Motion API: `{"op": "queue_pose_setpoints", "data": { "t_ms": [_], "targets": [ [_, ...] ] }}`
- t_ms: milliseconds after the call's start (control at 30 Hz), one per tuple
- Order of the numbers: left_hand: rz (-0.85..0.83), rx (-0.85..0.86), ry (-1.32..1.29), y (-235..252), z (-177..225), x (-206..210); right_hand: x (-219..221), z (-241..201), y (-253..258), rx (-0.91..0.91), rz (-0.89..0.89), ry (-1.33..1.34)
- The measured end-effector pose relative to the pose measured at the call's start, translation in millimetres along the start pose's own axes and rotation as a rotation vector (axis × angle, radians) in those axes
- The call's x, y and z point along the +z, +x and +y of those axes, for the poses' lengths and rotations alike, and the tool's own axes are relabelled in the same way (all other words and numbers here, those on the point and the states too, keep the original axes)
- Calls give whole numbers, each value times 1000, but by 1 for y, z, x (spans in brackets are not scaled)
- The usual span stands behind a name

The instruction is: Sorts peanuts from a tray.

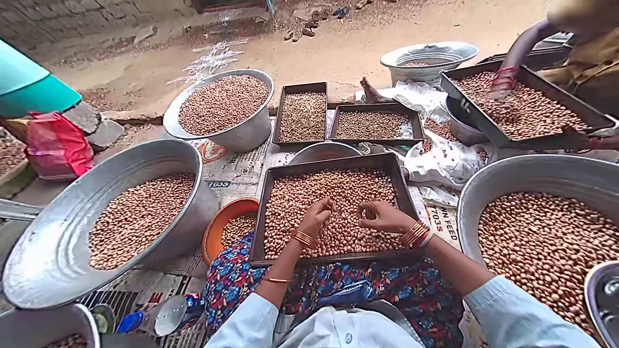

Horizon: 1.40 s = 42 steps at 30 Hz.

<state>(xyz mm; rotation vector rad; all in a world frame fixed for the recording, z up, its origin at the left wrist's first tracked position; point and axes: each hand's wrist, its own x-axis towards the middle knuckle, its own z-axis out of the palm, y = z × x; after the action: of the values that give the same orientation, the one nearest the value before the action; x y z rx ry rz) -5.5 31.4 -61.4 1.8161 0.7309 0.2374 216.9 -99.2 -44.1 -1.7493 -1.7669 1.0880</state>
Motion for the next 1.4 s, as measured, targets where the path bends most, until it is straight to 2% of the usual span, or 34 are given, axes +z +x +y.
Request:
{"op": "queue_pose_setpoints", "data": {
  "t_ms": [33,100,200,267,367,433,500,533,600,767,900,967,1033,1100,1133,1200,1267,1333,1400],
  "targets": [
    [-50,3,-52,-3,-1,-3,-1,-2,0,31,47,141],
    [-171,-16,93,-9,2,-2,0,-4,2,83,70,291],
    [-312,15,484,-13,10,19,5,-5,4,105,-42,107],
    [-355,10,624,-13,13,31,12,-9,2,87,-80,-107],
    [-289,8,606,-13,13,29,22,-12,0,29,-89,-261],
    [-168,42,352,-14,3,14,29,-12,0,-30,-94,-288],
    [-156,53,95,-17,-3,-6,37,-15,0,-78,-95,-307],
    [-170,54,58,-20,-4,-11,41,-16,0,-84,-107,-320],
    [-264,34,168,-26,0,-13,45,-20,3,-64,-138,-360],
    [-414,-35,664,-30,14,23,50,-22,4,-2,-150,-424],
    [-479,-90,754,-25,21,31,50,-27,2,82,-211,-447],
    [-437,-56,656,-26,18,24,47,-28,2,91,-221,-422],
    [-265,1,349,-29,8,7,39,-25,4,78,-186,-301],
    [-72,28,75,-30,0,-15,28,-20,4,64,-109,-63],
    [25,39,47,-29,-2,-25,24,-16,4,62,-49,114],
    [121,-41,193,-26,6,-44,19,-9,7,59,54,523],
    [154,-114,411,-21,13,-48,16,-10,13,64,128,769],
    [151,-154,599,-15,20,-41,11,-17,19,115,159,736],
    [125,-180,738,-8,23,-32,6,-23,27,150,174,432]
  ]
}}
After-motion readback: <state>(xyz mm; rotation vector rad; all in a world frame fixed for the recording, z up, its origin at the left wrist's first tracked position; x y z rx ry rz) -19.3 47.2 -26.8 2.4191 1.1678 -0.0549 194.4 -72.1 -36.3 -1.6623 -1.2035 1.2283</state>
